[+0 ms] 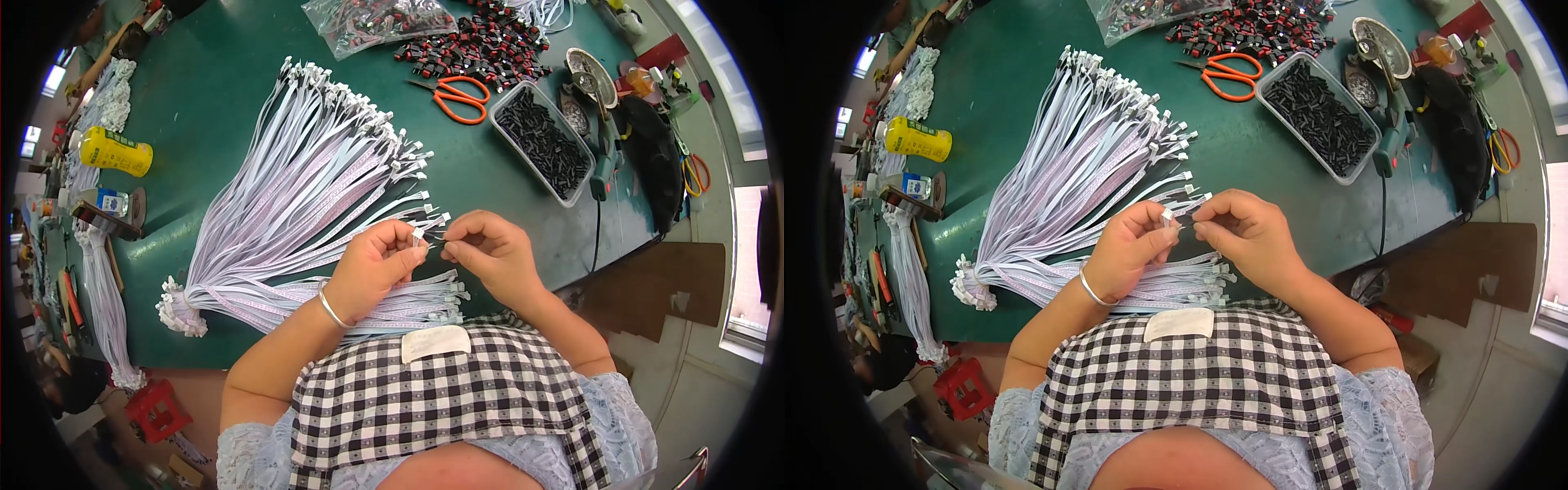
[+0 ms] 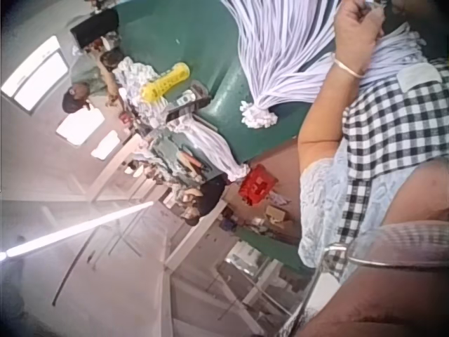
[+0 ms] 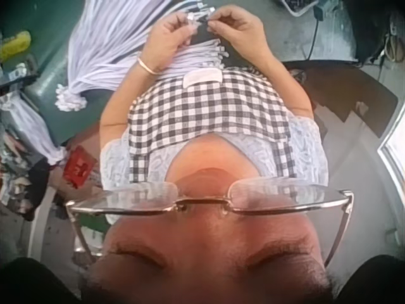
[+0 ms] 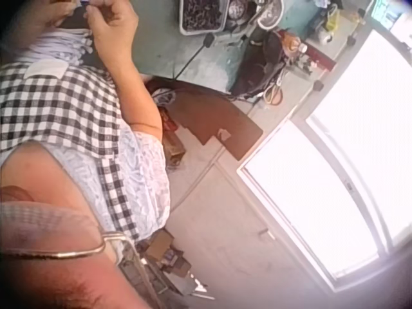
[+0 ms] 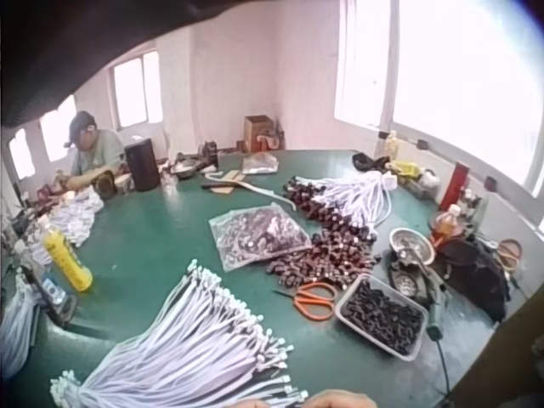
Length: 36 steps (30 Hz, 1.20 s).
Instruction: The person repeatedly picks up small black plastic connectors from a container and attaches them to the ends of white and pink striped cables. They handle the cables and connectors by hand, working at a green table in a workshop setting.
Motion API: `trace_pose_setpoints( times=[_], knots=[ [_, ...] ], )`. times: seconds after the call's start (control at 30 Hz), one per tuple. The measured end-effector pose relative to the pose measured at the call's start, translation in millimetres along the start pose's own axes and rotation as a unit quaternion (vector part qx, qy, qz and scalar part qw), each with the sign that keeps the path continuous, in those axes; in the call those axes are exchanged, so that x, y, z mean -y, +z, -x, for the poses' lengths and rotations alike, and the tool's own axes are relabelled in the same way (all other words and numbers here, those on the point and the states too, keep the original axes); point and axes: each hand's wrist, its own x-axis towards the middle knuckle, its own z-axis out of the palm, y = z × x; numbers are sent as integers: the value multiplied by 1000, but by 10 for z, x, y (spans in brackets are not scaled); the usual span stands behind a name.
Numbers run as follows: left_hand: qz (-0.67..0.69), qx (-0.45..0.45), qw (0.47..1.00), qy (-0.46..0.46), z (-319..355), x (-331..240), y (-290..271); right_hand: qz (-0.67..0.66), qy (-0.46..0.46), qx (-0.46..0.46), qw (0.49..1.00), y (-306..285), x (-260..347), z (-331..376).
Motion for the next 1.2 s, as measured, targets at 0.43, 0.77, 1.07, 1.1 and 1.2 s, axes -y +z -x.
trace_pose_setpoints(
  times=[0.43, 0.77, 1.07, 1.1, 1.2],
  knots=[
    [-1, 0, 1000, 11, -8, 5, 3, 47, -35, 2, 998, 3, -88, -19],
    [0, 2, 1000, 18, -31, -3, -9, 36, -36, -3, 999, 15, -83, -37],
    [-8, 7, 1000, 24, -29, 21, -13, 101, -52, 5, 994, 14, -74, -28],
    [-8, 8, 1000, 24, -29, 20, -13, 102, -50, 5, 994, 15, -69, -26],
    [-13, 8, 1000, 26, -32, 19, -13, 100, -51, 4, 994, 18, -64, -24]
  ],
)
